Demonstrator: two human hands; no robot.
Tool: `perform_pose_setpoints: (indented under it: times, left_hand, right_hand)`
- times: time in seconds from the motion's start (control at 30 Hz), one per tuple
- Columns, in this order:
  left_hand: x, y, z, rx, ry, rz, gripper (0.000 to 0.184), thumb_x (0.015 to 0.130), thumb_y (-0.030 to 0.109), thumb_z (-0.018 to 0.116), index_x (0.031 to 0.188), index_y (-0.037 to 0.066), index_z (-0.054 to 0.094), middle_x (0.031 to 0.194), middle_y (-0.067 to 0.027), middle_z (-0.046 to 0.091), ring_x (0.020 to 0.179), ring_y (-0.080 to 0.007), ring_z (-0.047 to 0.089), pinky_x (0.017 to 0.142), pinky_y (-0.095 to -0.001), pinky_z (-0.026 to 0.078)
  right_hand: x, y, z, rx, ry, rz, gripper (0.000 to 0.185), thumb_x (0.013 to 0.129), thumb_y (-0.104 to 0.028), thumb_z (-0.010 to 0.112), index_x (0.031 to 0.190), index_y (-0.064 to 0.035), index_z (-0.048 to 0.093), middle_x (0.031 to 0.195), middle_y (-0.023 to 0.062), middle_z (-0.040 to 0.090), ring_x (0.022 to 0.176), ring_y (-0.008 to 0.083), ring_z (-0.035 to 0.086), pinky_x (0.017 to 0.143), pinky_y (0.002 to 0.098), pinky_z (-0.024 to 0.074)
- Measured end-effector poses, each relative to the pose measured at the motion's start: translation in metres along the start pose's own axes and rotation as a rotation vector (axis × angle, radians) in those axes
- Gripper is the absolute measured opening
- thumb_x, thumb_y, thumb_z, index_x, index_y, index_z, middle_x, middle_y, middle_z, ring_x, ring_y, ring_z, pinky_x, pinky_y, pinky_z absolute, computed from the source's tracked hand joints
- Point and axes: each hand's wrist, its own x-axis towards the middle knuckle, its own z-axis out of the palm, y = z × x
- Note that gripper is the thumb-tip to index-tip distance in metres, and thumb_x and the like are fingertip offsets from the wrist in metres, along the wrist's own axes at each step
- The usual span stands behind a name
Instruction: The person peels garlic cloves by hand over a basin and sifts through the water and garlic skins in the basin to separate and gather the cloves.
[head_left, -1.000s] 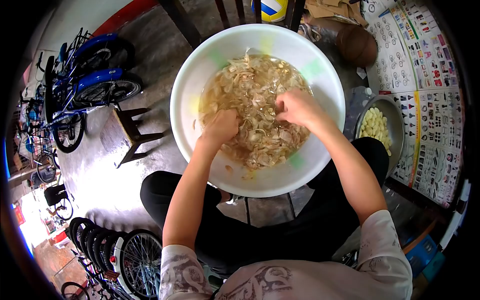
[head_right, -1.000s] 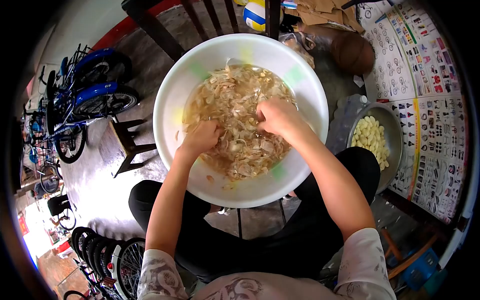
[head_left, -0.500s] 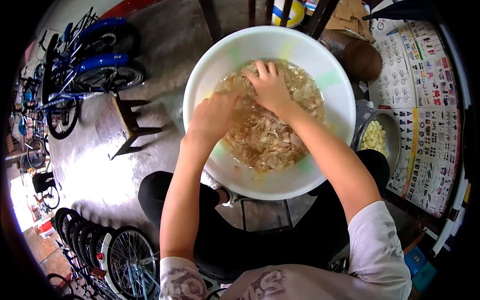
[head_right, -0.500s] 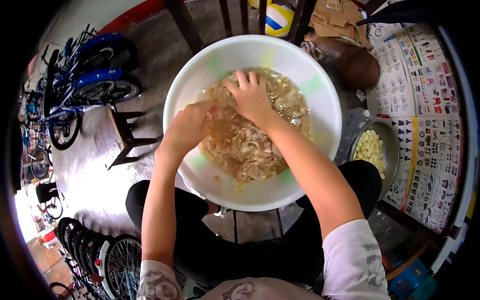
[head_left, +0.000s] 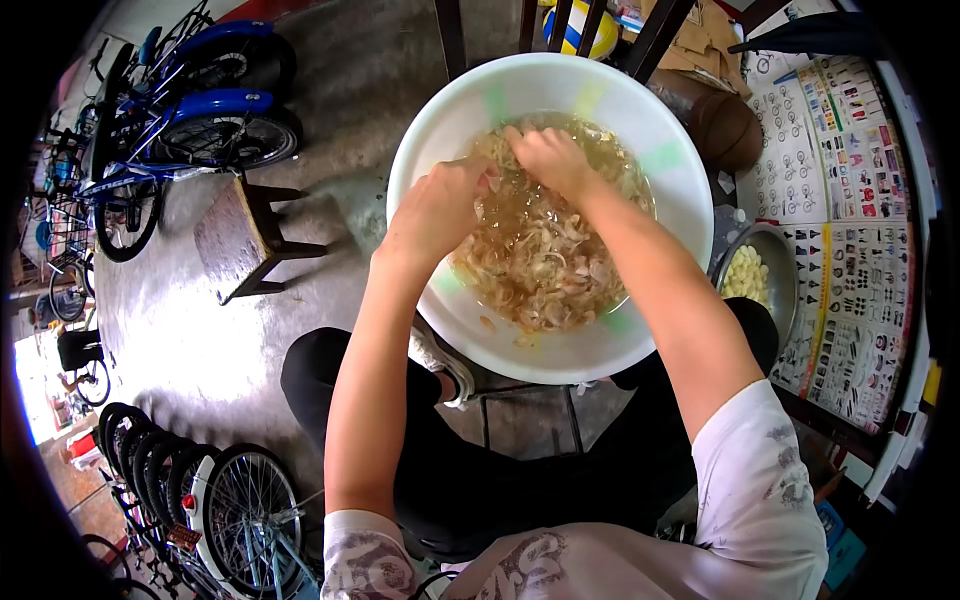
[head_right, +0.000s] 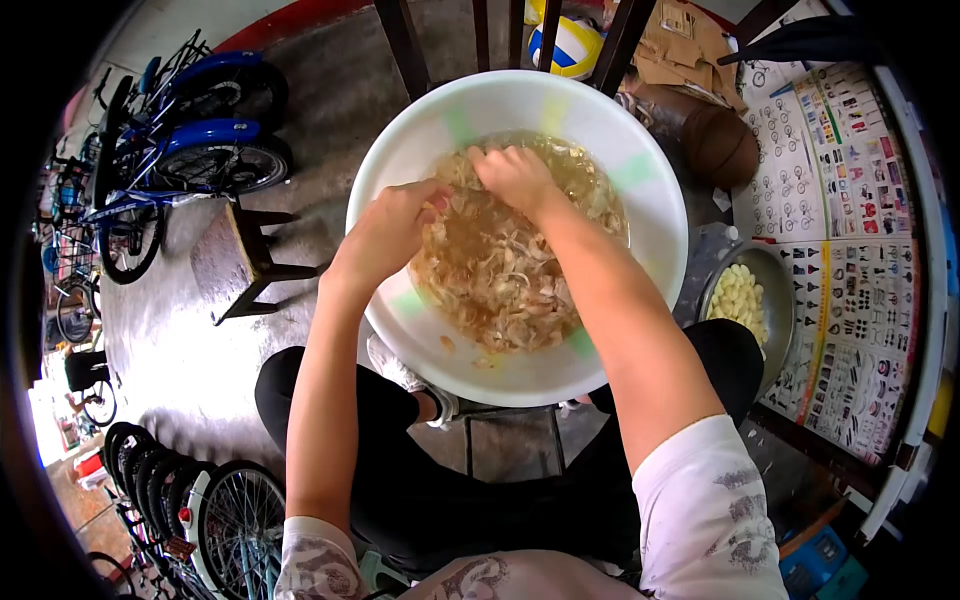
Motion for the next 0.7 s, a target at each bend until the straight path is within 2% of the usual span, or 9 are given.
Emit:
perform_pose_setpoints:
  times: [0.03,0.1,0.17,0.27,0.5,0.6,0.67,0.7]
  left_hand:
    - [0.000,0.001,-0.001,-0.005,0.002,-0.009,0.027,0.085,-0.007,0.052,0.109,-0.001,0.063,0.098,-0.0200,0.069,0.094,-0.0352,0.066,0.081,-0.0413,0.050]
    - [0.001,0.000,-0.005,-0.038,-0.010,-0.017,0.031,0.083,-0.009,0.049,0.109,-0.001,0.063,0.098,-0.0198,0.069,0.092,-0.0330,0.068,0.080,-0.0399,0.051]
    - [0.002,-0.003,-0.007,-0.079,-0.026,-0.033,0.034,0.081,-0.011,0.046,0.109,-0.002,0.062,0.099,-0.0196,0.069,0.091,-0.0308,0.069,0.079,-0.0384,0.051]
    - [0.005,-0.006,-0.009,-0.069,-0.019,-0.011,0.041,0.078,-0.014,0.040,0.110,-0.003,0.062,0.099,-0.0193,0.068,0.089,-0.0276,0.070,0.076,-0.0364,0.052]
    - [0.004,-0.004,-0.017,-0.108,0.000,-0.006,0.039,0.081,-0.011,0.040,0.113,-0.003,0.061,0.099,-0.0189,0.069,0.088,-0.0263,0.070,0.075,-0.0356,0.052]
    - [0.002,-0.008,-0.015,-0.107,-0.003,-0.007,0.039,0.082,-0.010,0.040,0.115,-0.003,0.061,0.098,-0.0182,0.069,0.087,-0.0259,0.069,0.075,-0.0351,0.052]
    - [0.002,-0.009,-0.016,-0.103,0.001,0.004,0.039,0.083,-0.010,0.040,0.115,-0.002,0.060,0.096,-0.0177,0.069,0.086,-0.0258,0.069,0.075,-0.0349,0.052]
    - [0.001,-0.007,-0.017,-0.112,-0.003,0.003,0.037,0.083,-0.009,0.040,0.113,-0.003,0.061,0.093,-0.0170,0.068,0.082,-0.0257,0.068,0.074,-0.0345,0.051]
  right_hand:
    - [-0.002,-0.001,-0.004,0.063,-0.029,0.029,0.030,0.079,-0.002,0.059,0.109,-0.0036,0.060,0.105,0.0204,0.061,0.089,0.0355,0.066,0.076,0.0437,0.0560]
    - [-0.009,-0.005,-0.007,0.127,-0.059,0.061,0.035,0.078,-0.001,0.061,0.112,-0.0042,0.060,0.109,0.0199,0.060,0.094,0.0354,0.065,0.079,0.0431,0.0553]
    - [-0.019,-0.007,-0.004,0.132,0.162,-0.032,0.049,0.072,0.005,0.064,0.120,-0.0064,0.059,0.120,0.0180,0.054,0.106,0.0347,0.057,0.082,0.0420,0.0552]
    - [-0.022,-0.010,0.000,0.167,0.060,0.078,0.058,0.068,0.009,0.065,0.123,-0.0084,0.058,0.126,0.0154,0.049,0.114,0.0350,0.051,0.085,0.0411,0.0551]
    - [-0.016,0.001,0.005,0.079,0.075,-0.001,0.055,0.070,0.009,0.065,0.121,-0.0080,0.056,0.122,0.0153,0.050,0.112,0.0361,0.053,0.086,0.0425,0.0548]
    - [-0.015,0.010,0.005,0.263,0.134,0.028,0.055,0.069,0.011,0.063,0.121,-0.0067,0.054,0.120,0.0169,0.052,0.115,0.0356,0.052,0.086,0.0434,0.0526]
    - [-0.009,0.020,0.009,0.591,0.047,0.212,0.053,0.069,0.015,0.057,0.117,-0.0038,0.054,0.119,0.0193,0.055,0.113,0.0373,0.054,0.086,0.0417,0.0498]
    - [-0.010,0.022,0.005,0.590,0.049,0.214,0.053,0.069,0.015,0.057,0.117,-0.0038,0.054,0.119,0.0193,0.055,0.113,0.0373,0.054,0.086,0.0417,0.0498]
